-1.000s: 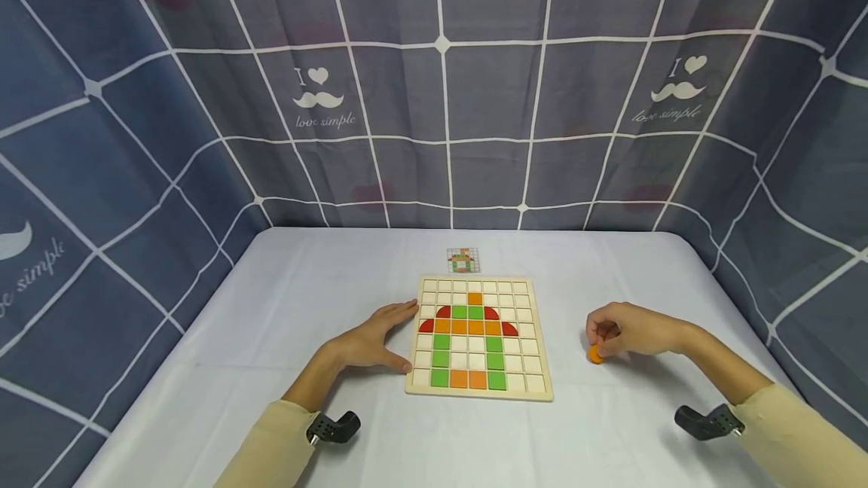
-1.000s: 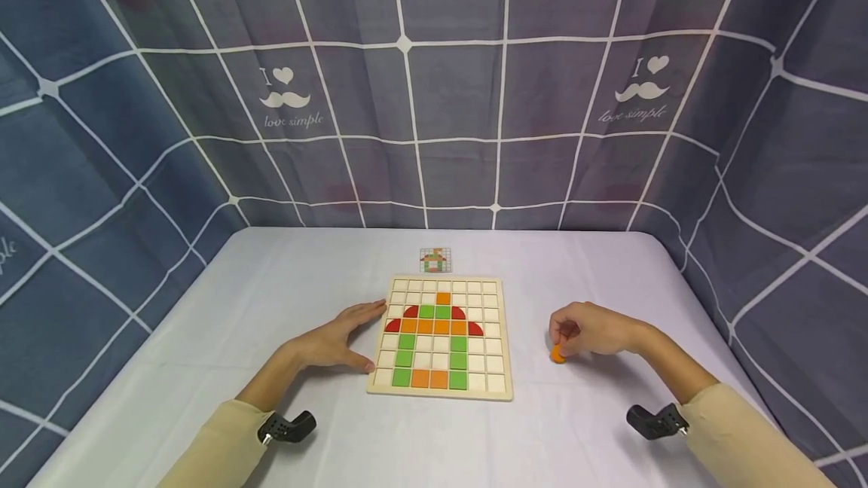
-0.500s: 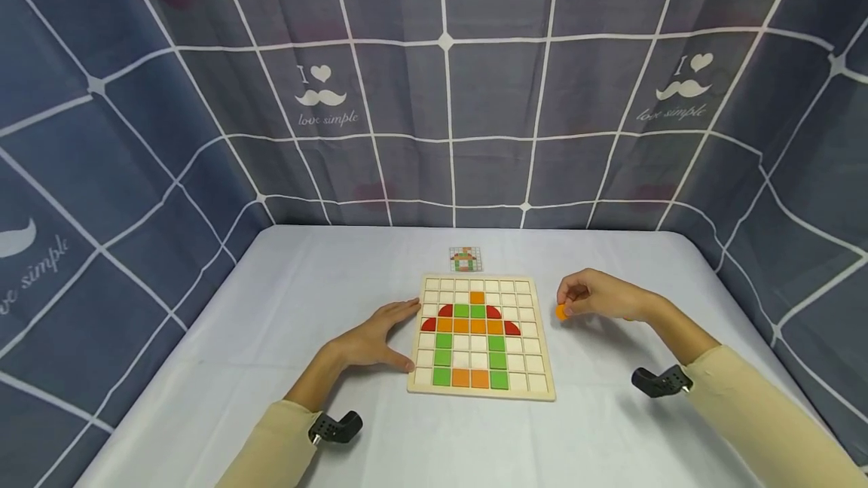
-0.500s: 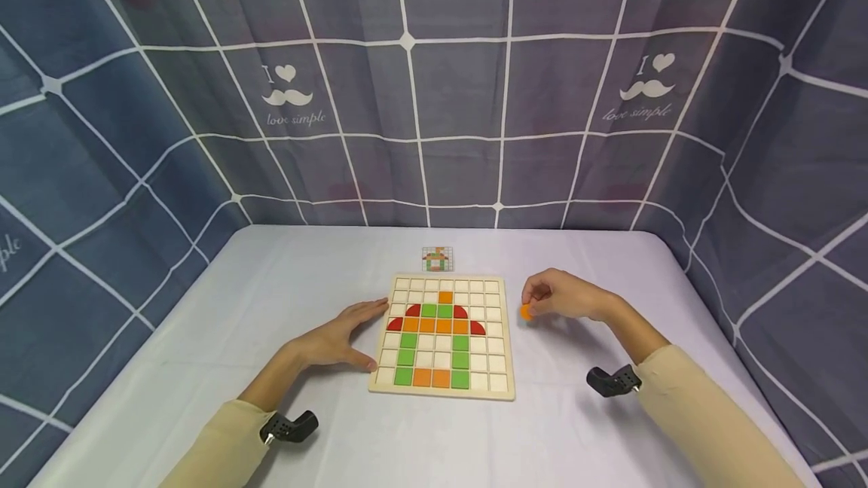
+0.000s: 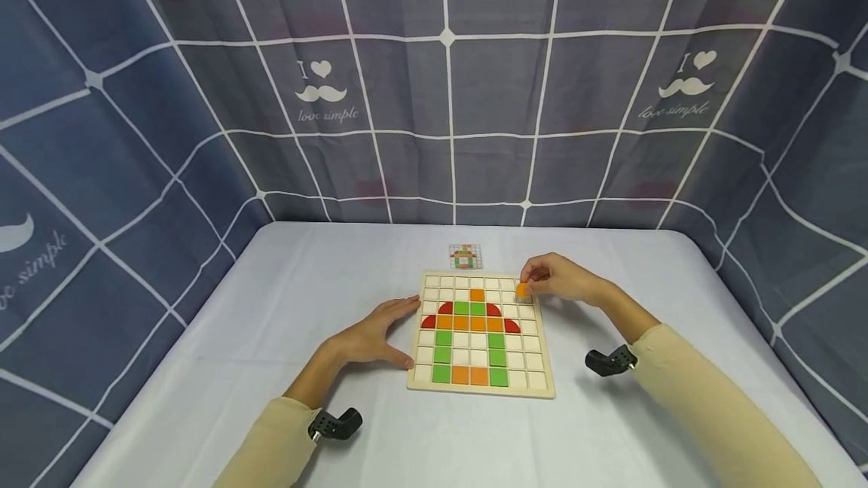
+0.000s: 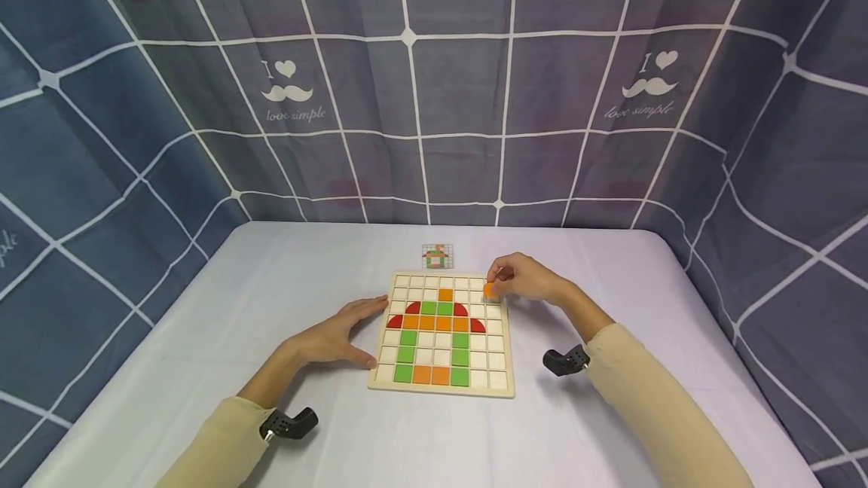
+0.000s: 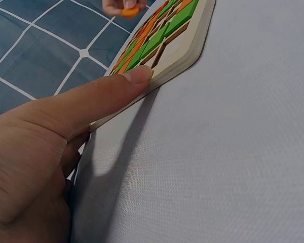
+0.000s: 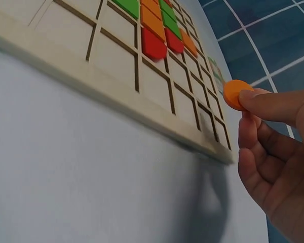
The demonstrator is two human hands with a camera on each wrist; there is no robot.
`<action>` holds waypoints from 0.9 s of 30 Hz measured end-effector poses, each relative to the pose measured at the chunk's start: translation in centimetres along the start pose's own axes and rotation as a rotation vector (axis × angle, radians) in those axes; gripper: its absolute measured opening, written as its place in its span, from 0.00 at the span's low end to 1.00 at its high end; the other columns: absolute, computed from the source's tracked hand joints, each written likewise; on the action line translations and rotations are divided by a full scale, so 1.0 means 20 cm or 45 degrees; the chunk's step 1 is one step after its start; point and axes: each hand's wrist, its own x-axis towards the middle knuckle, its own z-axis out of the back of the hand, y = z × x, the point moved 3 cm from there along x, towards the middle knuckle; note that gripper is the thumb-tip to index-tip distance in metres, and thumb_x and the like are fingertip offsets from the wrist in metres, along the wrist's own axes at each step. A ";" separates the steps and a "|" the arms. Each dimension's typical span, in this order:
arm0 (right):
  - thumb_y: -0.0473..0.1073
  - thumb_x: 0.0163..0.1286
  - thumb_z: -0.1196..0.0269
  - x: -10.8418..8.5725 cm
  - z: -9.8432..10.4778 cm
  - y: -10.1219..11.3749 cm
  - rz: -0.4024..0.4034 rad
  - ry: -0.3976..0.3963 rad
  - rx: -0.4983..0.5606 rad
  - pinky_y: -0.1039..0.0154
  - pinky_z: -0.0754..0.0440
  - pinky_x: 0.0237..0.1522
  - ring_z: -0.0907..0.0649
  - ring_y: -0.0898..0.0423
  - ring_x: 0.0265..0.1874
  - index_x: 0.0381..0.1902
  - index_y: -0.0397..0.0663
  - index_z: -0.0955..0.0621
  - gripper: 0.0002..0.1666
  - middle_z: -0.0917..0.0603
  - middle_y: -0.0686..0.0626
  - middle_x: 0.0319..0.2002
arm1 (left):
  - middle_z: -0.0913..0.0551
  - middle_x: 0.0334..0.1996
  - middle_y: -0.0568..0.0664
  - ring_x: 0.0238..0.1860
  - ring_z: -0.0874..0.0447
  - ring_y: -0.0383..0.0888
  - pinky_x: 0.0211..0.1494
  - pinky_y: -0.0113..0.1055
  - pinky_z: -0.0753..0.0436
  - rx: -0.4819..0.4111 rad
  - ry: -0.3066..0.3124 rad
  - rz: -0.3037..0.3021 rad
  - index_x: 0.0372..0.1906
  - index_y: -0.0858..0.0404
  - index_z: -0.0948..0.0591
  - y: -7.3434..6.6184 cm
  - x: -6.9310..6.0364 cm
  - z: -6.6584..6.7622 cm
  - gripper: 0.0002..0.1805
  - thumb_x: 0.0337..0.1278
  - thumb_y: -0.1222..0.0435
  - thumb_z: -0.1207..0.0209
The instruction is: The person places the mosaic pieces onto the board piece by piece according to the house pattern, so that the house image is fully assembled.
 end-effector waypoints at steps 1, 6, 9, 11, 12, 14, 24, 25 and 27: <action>0.33 0.70 0.33 0.02 -0.01 0.00 0.008 -0.009 -0.003 0.61 0.25 0.37 0.22 0.52 0.36 0.41 0.41 0.16 0.03 0.17 0.49 0.33 | 0.46 0.82 0.46 0.81 0.55 0.53 0.79 0.59 0.50 0.001 0.001 -0.003 0.82 0.57 0.40 0.00 0.00 0.00 0.62 0.41 0.53 0.18; 0.33 0.71 0.35 0.10 -0.08 0.01 0.046 -0.052 -0.003 0.59 0.23 0.39 0.21 0.52 0.36 0.42 0.41 0.16 0.04 0.14 0.49 0.36 | 0.46 0.82 0.45 0.81 0.56 0.53 0.78 0.59 0.50 -0.004 0.000 0.008 0.82 0.57 0.40 0.00 0.00 0.00 0.62 0.41 0.53 0.18; 0.33 0.71 0.34 0.14 -0.11 0.02 0.061 -0.075 -0.009 0.57 0.22 0.43 0.20 0.52 0.36 0.42 0.41 0.16 0.04 0.14 0.49 0.36 | 0.46 0.82 0.44 0.81 0.56 0.53 0.78 0.60 0.50 -0.011 0.002 0.009 0.82 0.57 0.40 -0.01 0.00 0.00 0.62 0.41 0.54 0.18; 0.34 0.71 0.33 0.17 -0.12 0.02 0.075 -0.088 -0.009 0.57 0.21 0.43 0.19 0.52 0.36 0.42 0.42 0.16 0.04 0.13 0.50 0.36 | 0.46 0.82 0.45 0.81 0.56 0.53 0.78 0.60 0.50 -0.017 0.004 0.009 0.82 0.57 0.40 -0.01 0.00 0.00 0.62 0.41 0.54 0.18; 0.34 0.72 0.33 0.19 -0.13 0.03 0.088 -0.093 -0.007 0.57 0.21 0.43 0.19 0.52 0.36 0.43 0.42 0.16 0.03 0.13 0.50 0.36 | 0.46 0.82 0.45 0.81 0.56 0.53 0.78 0.60 0.50 -0.017 0.005 0.010 0.82 0.57 0.40 -0.01 0.00 0.00 0.62 0.41 0.54 0.18; 0.34 0.72 0.33 0.22 -0.15 0.04 0.103 -0.098 0.005 0.57 0.21 0.41 0.19 0.52 0.35 0.43 0.42 0.15 0.03 0.13 0.50 0.36 | 0.46 0.82 0.45 0.81 0.56 0.53 0.78 0.60 0.50 -0.015 0.004 0.012 0.82 0.57 0.40 -0.01 0.00 0.00 0.62 0.41 0.54 0.18; 0.34 0.72 0.34 0.32 -0.21 0.07 0.127 -0.101 -0.021 0.61 0.20 0.37 0.18 0.53 0.34 0.43 0.42 0.15 0.03 0.13 0.51 0.36 | 0.45 0.82 0.45 0.81 0.56 0.53 0.78 0.59 0.50 -0.015 0.002 0.021 0.82 0.57 0.40 -0.01 0.00 0.00 0.62 0.40 0.53 0.18; 0.34 0.72 0.34 0.33 -0.21 0.07 0.124 -0.107 -0.036 0.61 0.19 0.37 0.17 0.53 0.34 0.43 0.43 0.15 0.03 0.13 0.51 0.35 | 0.45 0.82 0.45 0.81 0.56 0.53 0.78 0.59 0.49 -0.014 0.001 0.022 0.82 0.57 0.40 0.00 0.00 0.00 0.62 0.40 0.53 0.18; 0.34 0.72 0.33 0.33 -0.22 0.07 0.117 -0.121 -0.067 0.61 0.19 0.37 0.16 0.54 0.33 0.42 0.43 0.15 0.03 0.12 0.52 0.34 | 0.45 0.82 0.45 0.81 0.55 0.53 0.78 0.59 0.49 -0.014 -0.002 0.020 0.82 0.57 0.40 0.00 0.00 0.00 0.62 0.40 0.53 0.18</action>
